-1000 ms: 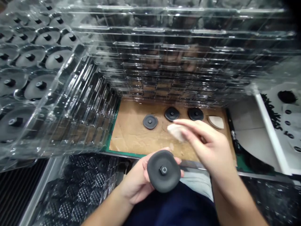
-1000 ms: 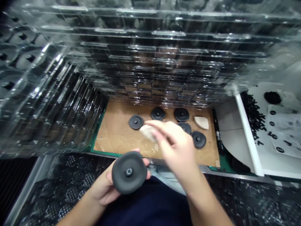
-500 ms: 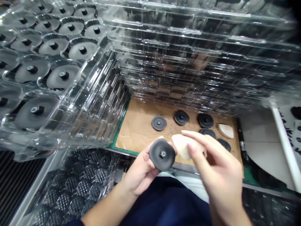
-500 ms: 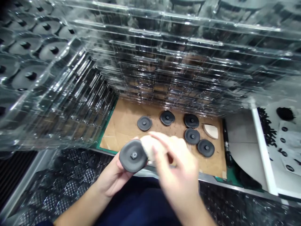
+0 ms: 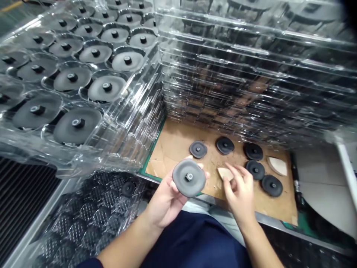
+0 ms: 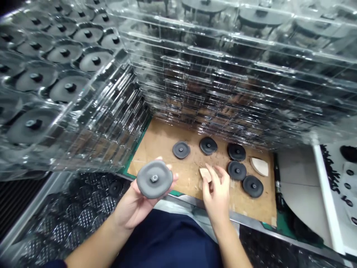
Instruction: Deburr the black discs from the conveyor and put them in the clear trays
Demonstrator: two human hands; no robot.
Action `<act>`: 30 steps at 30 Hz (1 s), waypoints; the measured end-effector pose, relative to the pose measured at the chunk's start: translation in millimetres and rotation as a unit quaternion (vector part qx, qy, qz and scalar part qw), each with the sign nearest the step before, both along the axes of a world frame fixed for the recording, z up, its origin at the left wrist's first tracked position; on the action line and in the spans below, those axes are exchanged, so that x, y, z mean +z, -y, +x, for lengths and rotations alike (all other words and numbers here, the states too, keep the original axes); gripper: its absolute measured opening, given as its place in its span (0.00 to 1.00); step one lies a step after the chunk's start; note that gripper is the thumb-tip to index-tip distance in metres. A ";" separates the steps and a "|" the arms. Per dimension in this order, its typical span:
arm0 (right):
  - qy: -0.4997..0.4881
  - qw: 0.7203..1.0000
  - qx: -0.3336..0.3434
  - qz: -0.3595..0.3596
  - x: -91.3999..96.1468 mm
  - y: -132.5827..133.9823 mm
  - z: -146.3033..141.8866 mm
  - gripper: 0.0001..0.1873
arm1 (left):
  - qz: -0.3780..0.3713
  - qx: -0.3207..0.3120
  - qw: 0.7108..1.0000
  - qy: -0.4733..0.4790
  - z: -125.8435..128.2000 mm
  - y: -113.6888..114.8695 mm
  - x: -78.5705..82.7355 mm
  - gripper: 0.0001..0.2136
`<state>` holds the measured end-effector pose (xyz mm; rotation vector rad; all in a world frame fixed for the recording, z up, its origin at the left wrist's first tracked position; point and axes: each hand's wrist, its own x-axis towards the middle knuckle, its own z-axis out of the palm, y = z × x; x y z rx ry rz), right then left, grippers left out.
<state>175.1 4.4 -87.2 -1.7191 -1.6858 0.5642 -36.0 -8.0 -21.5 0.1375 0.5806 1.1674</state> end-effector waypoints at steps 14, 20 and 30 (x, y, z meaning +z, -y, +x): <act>-0.179 0.980 0.040 -0.079 34.8 34.0 -10.7 0.10 | 0.419 -0.013 0.747 -0.515 9.5 15.7 -10.9 0.51; -0.297 0.945 0.050 -0.126 77.7 46.8 -5.7 0.08 | 0.446 -0.027 0.704 -0.553 12.0 17.3 -2.6 0.40; -0.320 0.892 0.213 -0.236 112.8 30.2 2.5 0.09 | 0.405 -0.113 0.718 -0.554 14.9 26.5 15.4 0.24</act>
